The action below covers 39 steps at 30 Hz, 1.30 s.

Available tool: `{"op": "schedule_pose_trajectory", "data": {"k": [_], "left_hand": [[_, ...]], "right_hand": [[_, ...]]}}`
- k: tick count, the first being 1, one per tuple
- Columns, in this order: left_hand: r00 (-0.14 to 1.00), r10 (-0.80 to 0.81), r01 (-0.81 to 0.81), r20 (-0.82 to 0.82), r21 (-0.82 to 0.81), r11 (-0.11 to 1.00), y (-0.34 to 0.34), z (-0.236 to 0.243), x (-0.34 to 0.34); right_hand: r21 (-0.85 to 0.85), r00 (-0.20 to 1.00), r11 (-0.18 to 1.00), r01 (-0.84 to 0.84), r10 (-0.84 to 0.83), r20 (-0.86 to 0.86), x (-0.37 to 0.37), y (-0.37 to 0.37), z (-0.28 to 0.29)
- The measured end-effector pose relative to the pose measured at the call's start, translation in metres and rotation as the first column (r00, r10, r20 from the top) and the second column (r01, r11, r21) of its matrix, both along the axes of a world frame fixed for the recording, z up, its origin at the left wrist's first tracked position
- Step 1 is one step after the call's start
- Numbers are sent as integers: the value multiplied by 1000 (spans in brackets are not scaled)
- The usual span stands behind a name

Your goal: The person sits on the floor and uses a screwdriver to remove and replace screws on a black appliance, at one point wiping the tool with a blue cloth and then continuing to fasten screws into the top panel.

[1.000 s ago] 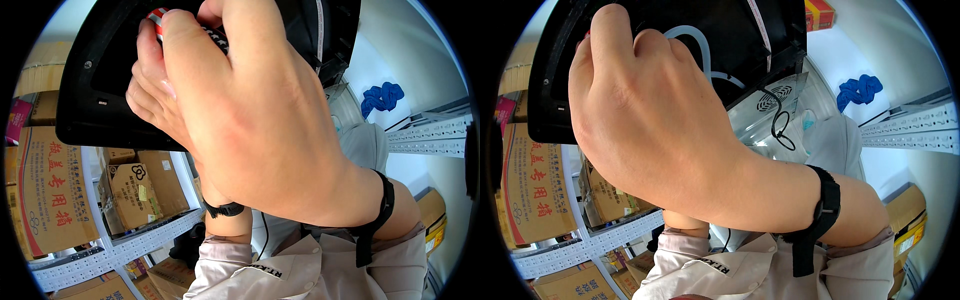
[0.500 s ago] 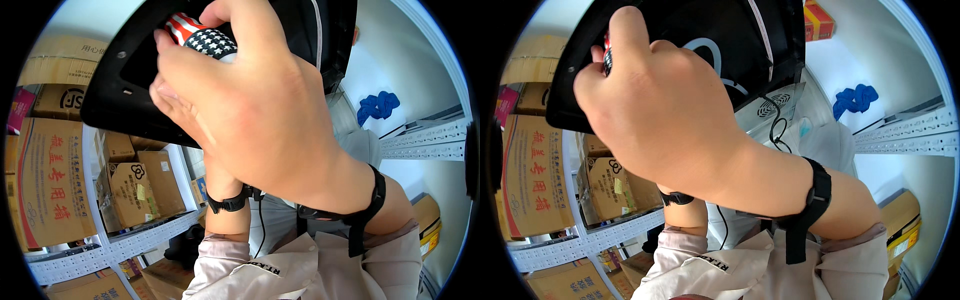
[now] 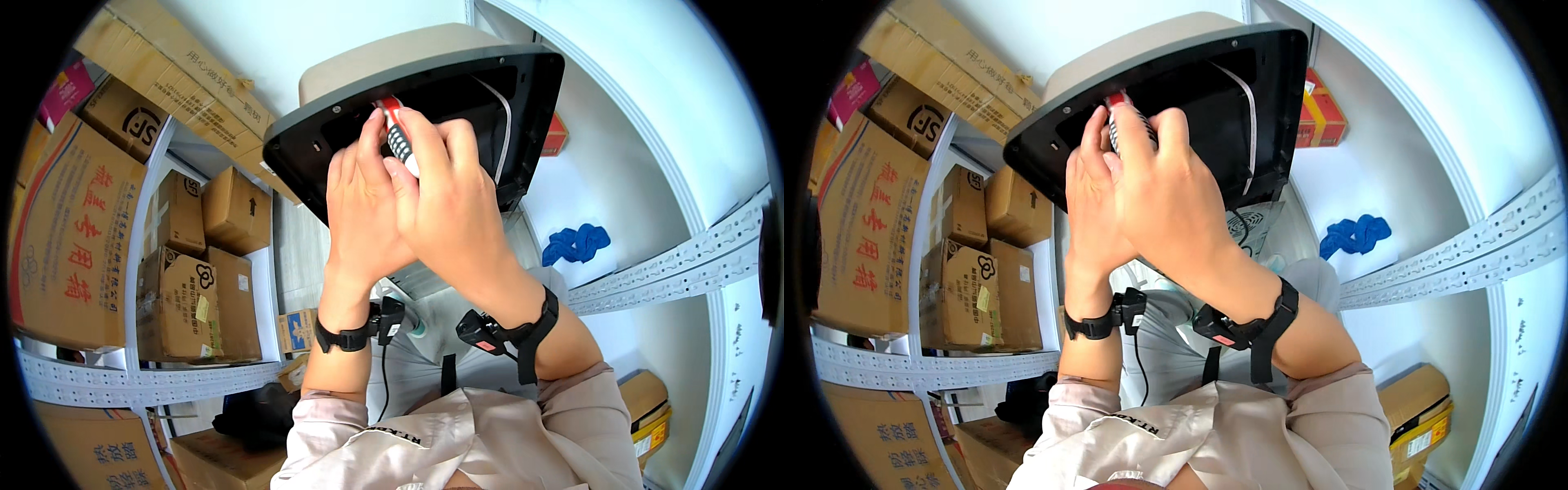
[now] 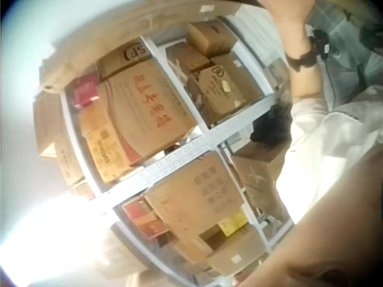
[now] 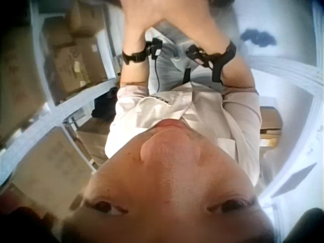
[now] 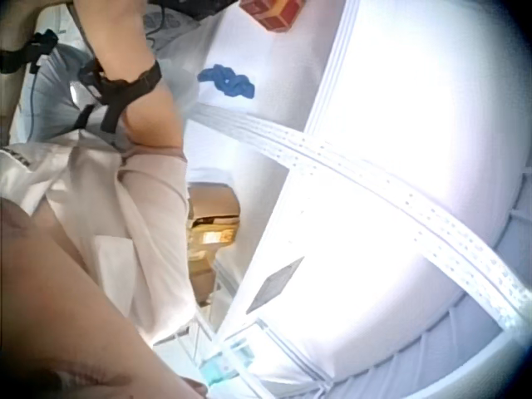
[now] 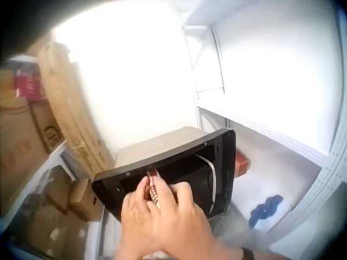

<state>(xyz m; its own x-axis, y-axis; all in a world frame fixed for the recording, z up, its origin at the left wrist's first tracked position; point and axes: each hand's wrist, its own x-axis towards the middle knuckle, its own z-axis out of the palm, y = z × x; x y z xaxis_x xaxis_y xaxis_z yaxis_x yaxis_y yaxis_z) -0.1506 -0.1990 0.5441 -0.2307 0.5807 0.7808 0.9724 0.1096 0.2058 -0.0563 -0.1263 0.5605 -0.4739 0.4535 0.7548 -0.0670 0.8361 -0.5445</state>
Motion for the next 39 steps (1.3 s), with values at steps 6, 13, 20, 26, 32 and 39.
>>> {"op": "schedule_pose_trajectory", "data": {"k": [6,13,20,26,32,39], "left_hand": [[985,-125,138,118,-106,985,-16,29,5],[725,-248,85,643,274,958,-15,32,-1],[167,-287,94,943,275,957,-11,46,9],[-114,-420,230,900,435,871,1,28,-2],[-153,-527,149,836,547,824,10,21,-4],[-213,-521,175,827,557,812,14,20,-4]], "right_hand": [[57,965,984,167,-175,197,3,-1,22],[-113,959,990,83,-48,279,7,6,31],[-792,909,501,-348,386,-156,-6,23,15],[-804,878,459,-378,454,-153,1,23,13],[121,994,990,78,-87,66,12,4,20],[-42,992,998,40,-35,125,5,13,14]]}}
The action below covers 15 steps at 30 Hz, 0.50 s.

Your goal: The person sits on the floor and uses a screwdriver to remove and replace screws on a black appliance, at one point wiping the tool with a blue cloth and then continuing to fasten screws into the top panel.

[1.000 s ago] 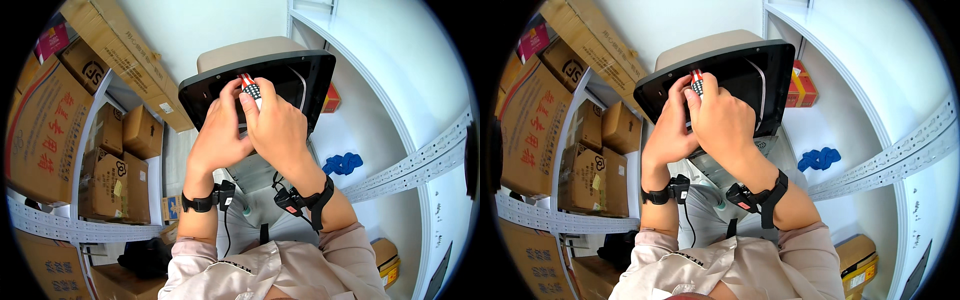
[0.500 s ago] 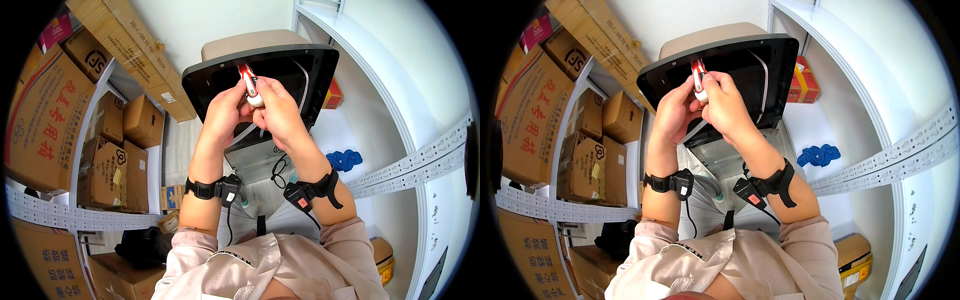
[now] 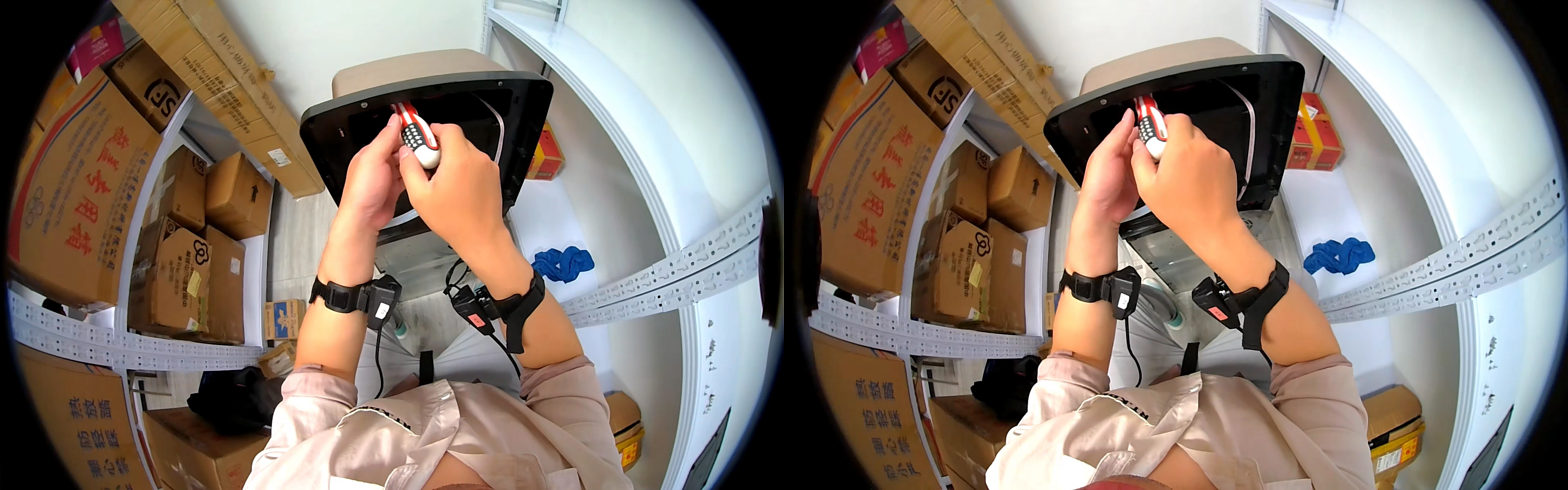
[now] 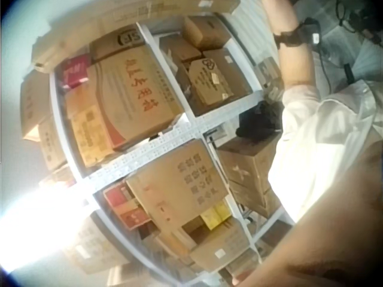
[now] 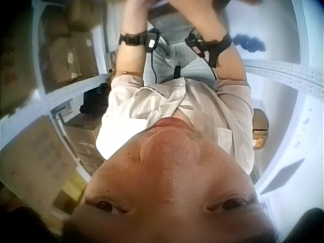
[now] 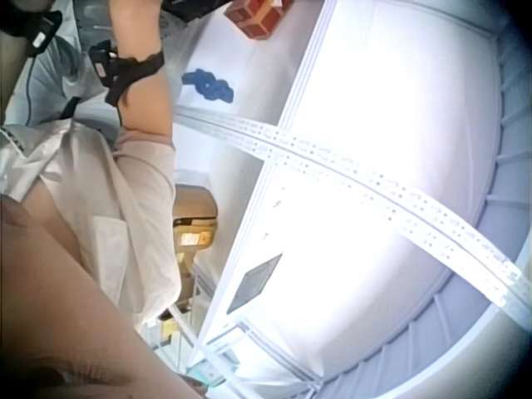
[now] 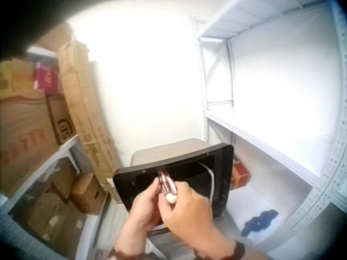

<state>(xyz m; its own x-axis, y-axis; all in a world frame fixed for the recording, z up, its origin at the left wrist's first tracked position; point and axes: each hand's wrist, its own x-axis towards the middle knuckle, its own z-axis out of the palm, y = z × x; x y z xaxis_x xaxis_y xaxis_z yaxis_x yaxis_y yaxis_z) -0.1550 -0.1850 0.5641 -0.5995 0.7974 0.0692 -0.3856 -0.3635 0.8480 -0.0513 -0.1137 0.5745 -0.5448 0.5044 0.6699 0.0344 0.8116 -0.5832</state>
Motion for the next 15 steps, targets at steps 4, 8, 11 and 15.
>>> {"op": "schedule_pose_trajectory", "data": {"k": [4,8,11,15], "left_hand": [[995,-62,57,78,68,996,6,-5,-3],[990,-115,104,76,132,986,2,-16,-16],[991,-57,45,125,93,995,3,-15,-9],[992,-56,42,116,120,992,3,-15,-10]], "right_hand": [[-294,993,949,-113,103,-48,-2,2,-1],[-725,902,540,-428,305,-305,-11,6,-2],[-787,866,382,-484,334,-371,-7,6,-3],[-226,993,968,-111,117,11,-2,2,-5]]}}
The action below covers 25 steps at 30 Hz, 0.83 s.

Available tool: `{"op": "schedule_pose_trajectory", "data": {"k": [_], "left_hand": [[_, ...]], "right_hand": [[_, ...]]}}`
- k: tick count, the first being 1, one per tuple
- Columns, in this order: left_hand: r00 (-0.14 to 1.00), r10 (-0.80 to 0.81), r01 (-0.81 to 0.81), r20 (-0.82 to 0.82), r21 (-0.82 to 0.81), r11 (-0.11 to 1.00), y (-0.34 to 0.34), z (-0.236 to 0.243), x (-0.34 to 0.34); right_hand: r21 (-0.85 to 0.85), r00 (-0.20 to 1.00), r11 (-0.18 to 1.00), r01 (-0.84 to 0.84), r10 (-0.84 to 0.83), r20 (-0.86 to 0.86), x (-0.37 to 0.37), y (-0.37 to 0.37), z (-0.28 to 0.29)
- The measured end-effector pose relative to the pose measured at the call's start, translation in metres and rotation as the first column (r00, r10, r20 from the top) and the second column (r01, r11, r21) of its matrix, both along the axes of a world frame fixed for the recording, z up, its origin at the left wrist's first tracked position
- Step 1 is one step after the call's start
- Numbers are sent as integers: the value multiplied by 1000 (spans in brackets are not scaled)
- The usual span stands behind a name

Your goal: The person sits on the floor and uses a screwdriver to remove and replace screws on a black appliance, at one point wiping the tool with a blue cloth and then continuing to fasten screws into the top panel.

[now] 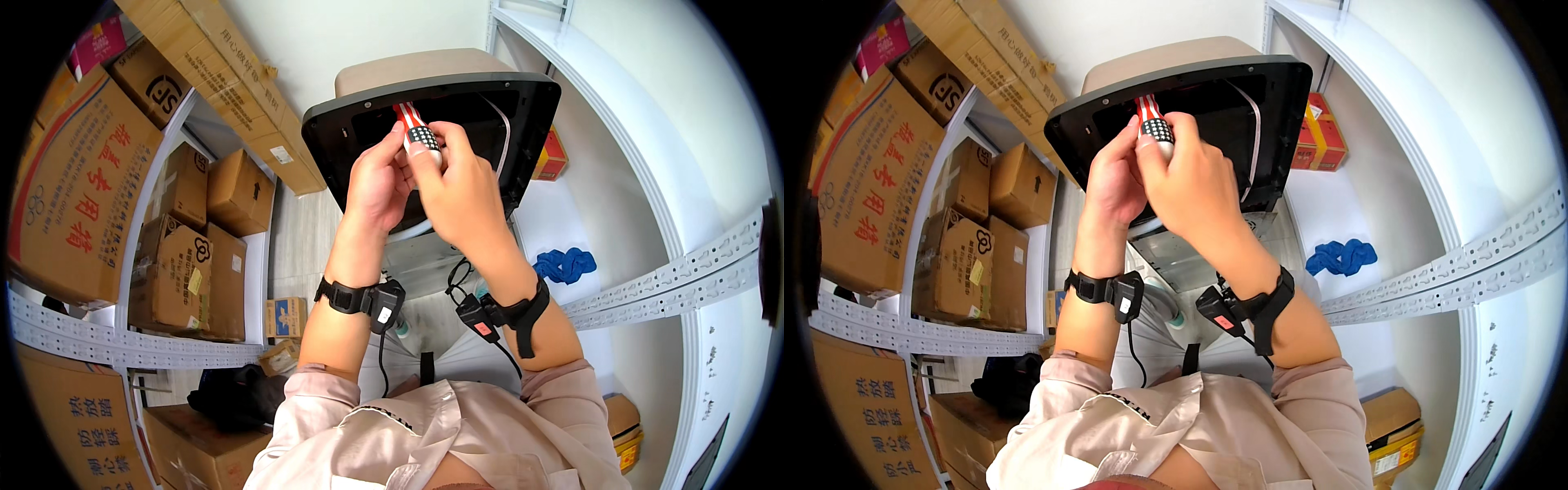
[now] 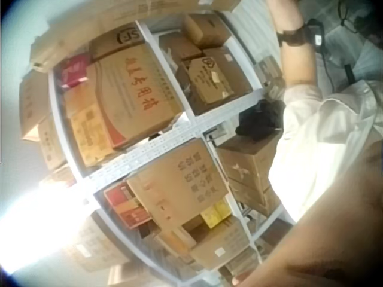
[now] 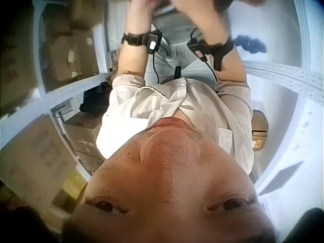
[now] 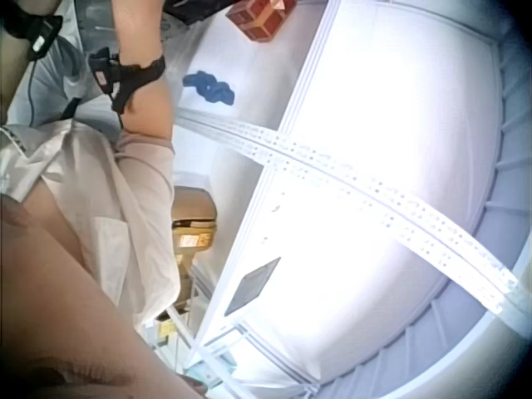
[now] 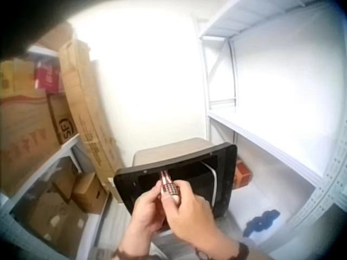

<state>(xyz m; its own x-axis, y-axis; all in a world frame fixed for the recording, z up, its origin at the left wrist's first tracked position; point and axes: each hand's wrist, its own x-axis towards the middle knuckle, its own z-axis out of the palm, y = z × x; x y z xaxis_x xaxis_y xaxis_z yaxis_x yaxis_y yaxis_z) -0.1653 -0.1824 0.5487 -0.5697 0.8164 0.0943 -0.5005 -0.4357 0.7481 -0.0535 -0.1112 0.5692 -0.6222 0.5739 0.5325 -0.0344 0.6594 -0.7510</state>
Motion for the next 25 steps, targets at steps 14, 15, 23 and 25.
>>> {"op": "schedule_pose_trajectory", "data": {"k": [14,15,23,25], "left_hand": [[998,52,-56,-38,-96,994,-2,12,5],[999,1,-4,-43,-59,998,-2,6,2],[995,-99,101,-20,109,989,6,-8,-4],[999,-34,34,-3,110,993,9,-11,0]], "right_hand": [[-49,1000,999,22,-22,-12,-9,9,10],[-230,995,969,-84,69,-74,-14,13,8],[-283,994,953,-106,101,-30,-7,14,6],[81,997,994,80,-81,13,0,5,14]]}}
